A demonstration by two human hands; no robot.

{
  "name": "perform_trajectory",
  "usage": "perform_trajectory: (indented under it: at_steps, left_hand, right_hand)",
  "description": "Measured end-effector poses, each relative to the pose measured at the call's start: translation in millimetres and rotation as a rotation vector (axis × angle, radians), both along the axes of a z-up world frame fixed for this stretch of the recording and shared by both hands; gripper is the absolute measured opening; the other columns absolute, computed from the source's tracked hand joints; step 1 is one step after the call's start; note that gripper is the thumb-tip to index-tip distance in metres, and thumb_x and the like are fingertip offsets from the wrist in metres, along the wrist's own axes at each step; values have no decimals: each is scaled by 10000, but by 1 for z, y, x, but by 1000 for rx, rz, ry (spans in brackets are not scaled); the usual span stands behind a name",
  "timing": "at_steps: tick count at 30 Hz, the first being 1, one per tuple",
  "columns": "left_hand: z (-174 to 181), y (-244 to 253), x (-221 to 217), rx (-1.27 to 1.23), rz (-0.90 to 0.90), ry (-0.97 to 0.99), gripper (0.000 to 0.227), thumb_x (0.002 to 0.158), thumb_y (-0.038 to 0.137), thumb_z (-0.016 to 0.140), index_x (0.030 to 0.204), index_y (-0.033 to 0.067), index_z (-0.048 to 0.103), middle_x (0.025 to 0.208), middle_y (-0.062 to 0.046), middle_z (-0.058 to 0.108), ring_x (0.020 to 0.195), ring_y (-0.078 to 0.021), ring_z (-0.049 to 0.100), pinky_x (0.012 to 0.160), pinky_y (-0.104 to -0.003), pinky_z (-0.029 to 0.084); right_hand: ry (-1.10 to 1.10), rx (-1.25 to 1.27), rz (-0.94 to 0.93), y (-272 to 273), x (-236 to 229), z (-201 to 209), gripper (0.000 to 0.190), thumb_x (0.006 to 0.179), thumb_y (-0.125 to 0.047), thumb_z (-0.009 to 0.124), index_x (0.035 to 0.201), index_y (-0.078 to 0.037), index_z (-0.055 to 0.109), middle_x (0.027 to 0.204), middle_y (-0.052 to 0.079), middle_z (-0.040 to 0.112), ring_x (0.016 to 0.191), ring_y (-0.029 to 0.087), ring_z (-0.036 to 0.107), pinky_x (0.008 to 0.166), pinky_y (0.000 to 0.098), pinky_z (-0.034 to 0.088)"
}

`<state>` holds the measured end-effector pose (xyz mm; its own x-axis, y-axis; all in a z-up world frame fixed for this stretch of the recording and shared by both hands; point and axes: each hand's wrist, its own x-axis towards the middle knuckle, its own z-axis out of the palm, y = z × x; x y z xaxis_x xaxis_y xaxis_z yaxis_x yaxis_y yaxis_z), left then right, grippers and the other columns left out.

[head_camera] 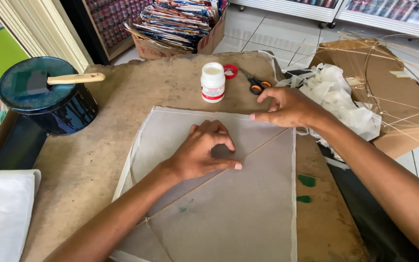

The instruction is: The person is assembling a kite by applying glue to the edges of the paper and folding them over the bamboo frame.

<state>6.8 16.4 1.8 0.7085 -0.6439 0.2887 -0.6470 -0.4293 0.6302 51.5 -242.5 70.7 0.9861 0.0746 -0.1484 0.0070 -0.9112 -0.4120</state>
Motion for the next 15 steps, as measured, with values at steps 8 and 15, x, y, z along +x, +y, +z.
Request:
perform_trajectory:
  at_steps: [8, 15]
  left_hand:
    - [2, 3, -9, 37, -53, -8, 322, 826, 436, 807, 987, 162, 755, 1072, -68, 630, 1063, -269, 604, 973, -460, 382]
    - [13, -8, -21, 121, -136, 5, 119, 890, 291, 749, 984, 224, 780, 1035, -9, 633, 1045, -224, 612, 967, -444, 382]
  right_hand:
    - [21, 116, 114, 7, 12, -22, 495, 803, -261, 810, 1278, -189, 690, 853, 90, 753, 742, 221, 702, 711, 368, 565]
    - [126, 218, 67, 2, -8, -6, 599, 876, -113, 761, 1441, -94, 564, 948, 186, 759, 764, 262, 679, 729, 381, 538]
